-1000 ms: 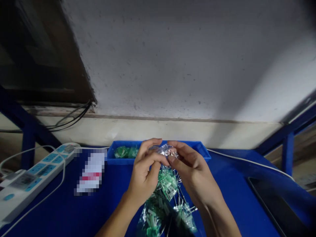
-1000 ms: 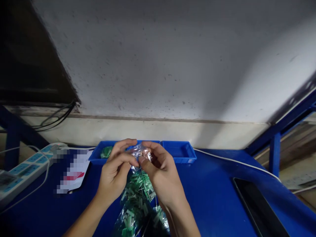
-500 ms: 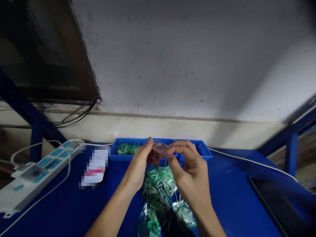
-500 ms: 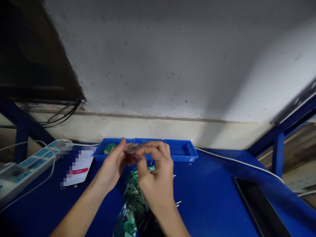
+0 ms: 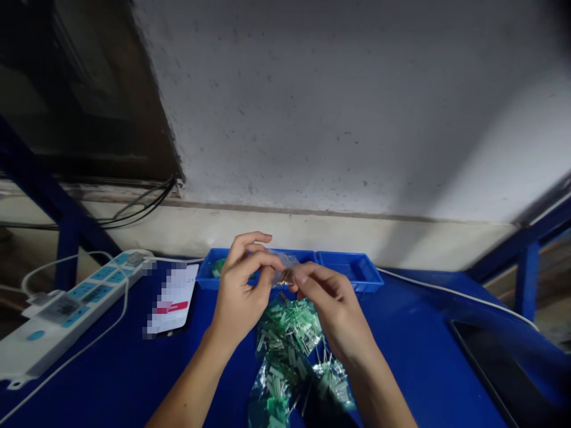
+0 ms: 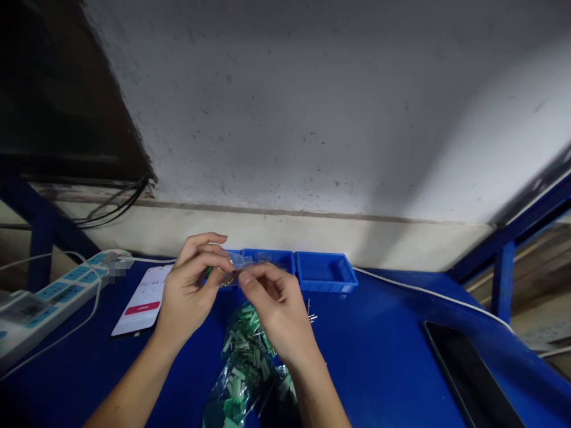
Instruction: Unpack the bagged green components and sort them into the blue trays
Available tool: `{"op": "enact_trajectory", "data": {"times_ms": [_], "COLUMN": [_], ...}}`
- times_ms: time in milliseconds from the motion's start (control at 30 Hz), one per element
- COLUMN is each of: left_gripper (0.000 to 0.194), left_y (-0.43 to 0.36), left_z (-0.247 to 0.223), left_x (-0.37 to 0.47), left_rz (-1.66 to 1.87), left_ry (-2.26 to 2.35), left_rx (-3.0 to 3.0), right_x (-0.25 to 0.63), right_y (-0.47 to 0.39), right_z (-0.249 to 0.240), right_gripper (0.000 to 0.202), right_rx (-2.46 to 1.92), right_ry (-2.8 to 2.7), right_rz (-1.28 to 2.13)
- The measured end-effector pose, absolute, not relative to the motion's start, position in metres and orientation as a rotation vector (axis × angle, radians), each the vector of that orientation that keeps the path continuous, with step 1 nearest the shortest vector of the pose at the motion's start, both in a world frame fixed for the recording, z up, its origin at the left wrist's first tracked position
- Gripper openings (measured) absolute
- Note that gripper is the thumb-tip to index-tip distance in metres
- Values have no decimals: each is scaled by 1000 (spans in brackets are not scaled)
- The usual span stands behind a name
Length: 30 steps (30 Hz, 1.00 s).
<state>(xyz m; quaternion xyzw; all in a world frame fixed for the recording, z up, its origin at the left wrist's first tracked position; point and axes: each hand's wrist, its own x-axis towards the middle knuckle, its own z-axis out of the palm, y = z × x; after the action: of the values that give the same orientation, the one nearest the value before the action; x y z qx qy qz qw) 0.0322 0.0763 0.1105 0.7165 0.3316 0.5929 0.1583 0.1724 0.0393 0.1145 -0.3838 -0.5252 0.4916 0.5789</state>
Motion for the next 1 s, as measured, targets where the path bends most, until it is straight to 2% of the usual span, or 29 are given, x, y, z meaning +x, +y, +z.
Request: {"op": "enact_trajectory", "data": {"times_ms": [133, 333, 433, 500, 567, 700, 767, 933, 1000], "left_gripper": [20, 8, 36, 46, 40, 14, 10, 5, 0], "left_y": [78, 83, 83, 82, 81, 78, 78, 78, 78], "left_z": [107, 106, 109, 110, 110, 110, 109, 106, 104], "left_x": [33, 32, 33, 34, 34, 34, 35, 38, 39], "left_rz": [1613, 1302, 1152, 1086, 1070, 1095, 1148, 1398, 1451], "left_ry": [913, 860, 875, 889, 874, 823, 857, 976, 962], "left_rx": [1878, 1316, 1123, 1086, 1120, 1297, 1364, 1464, 1496], "right_x": [171, 179, 181, 180, 179, 178, 179, 180, 179], "right_y": [41, 44, 42, 41, 40, 39, 40, 45, 47], "right_z": [112, 110, 110, 111, 112, 113, 112, 110, 110], "right_gripper": [6, 5, 7, 10, 13, 16, 17, 7, 11], "right_rx": [-907, -1007, -1031, -1014, -1010, -1026, -1037, -1107, -1055], "right_ry": [-1167, -1194, -1286, -1350, -1396, -1427, -1423, -1209, -1077], "right_rz": [1172, 832, 649, 543, 466, 430, 463, 769, 965]}}
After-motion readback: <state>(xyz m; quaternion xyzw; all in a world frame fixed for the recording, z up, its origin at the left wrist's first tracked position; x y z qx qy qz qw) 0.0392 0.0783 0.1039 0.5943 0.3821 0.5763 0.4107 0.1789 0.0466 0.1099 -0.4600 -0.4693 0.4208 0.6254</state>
